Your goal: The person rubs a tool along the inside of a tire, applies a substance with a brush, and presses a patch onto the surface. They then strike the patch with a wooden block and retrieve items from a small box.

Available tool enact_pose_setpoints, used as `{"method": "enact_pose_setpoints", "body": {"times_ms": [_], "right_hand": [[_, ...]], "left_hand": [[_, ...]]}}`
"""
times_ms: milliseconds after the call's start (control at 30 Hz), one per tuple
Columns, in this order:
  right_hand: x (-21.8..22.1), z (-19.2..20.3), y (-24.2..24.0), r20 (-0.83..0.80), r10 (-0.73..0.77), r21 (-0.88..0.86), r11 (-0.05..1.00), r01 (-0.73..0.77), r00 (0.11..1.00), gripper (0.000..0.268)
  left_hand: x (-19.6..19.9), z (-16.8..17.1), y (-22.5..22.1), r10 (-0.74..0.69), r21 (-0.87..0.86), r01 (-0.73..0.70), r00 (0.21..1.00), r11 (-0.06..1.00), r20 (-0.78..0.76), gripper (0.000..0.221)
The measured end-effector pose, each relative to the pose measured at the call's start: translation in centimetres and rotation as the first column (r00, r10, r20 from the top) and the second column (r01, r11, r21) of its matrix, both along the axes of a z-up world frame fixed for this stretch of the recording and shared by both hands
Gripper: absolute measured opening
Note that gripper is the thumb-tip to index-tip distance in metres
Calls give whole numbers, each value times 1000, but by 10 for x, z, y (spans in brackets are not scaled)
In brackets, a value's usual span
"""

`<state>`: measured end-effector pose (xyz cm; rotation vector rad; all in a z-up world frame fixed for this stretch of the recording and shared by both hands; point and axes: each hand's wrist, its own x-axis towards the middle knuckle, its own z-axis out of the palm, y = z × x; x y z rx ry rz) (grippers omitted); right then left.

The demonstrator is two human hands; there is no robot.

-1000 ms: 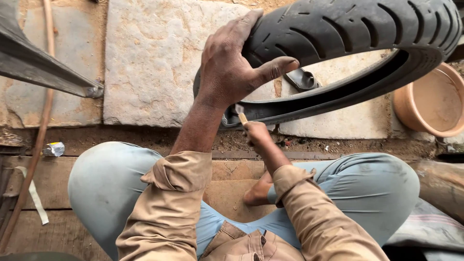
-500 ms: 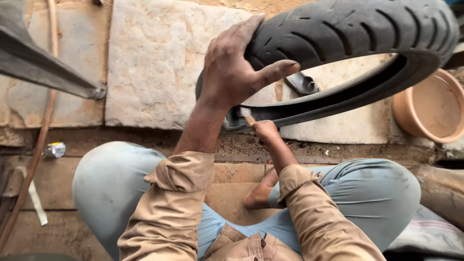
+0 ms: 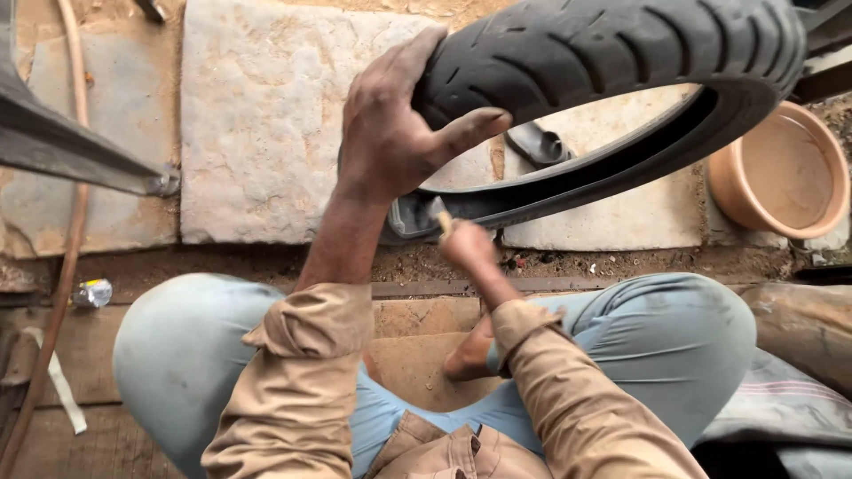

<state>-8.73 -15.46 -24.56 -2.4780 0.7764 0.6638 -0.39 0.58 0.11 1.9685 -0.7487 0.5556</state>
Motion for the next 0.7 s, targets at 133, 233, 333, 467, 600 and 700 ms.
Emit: {"method": "enact_pose_setpoints", "body": {"times_ms": [133,233,333,467,600,700], "right_hand": [[-3,-35,-22,232,175,-113,982,-152,957,28],[7,-8,-38,327,115,145,975,-170,938,24],[8,0,-47,106,-25,417,909,-22,994,26],[3,-25,-55,18,-96,246,965,88,995,37],[-8,-59,-55,-10,-183,175,968,182,983,46],[-11,-54,-52,-5,-147,177,974,145,989,63]], "left_hand": [[-1,9,3,-47,2,47,998,999,-47,104],[3,7,5,-1,-5,1,1000,1000,2,103],[2,11,5,6,2,-6,1000,1000,-20,101],[0,19,14,-4,-35,0,995,999,-100,102],[3,9,29,-72,-154,38,972,987,-223,104],[4,7,34,-82,-213,10,940,977,-331,106]]}}
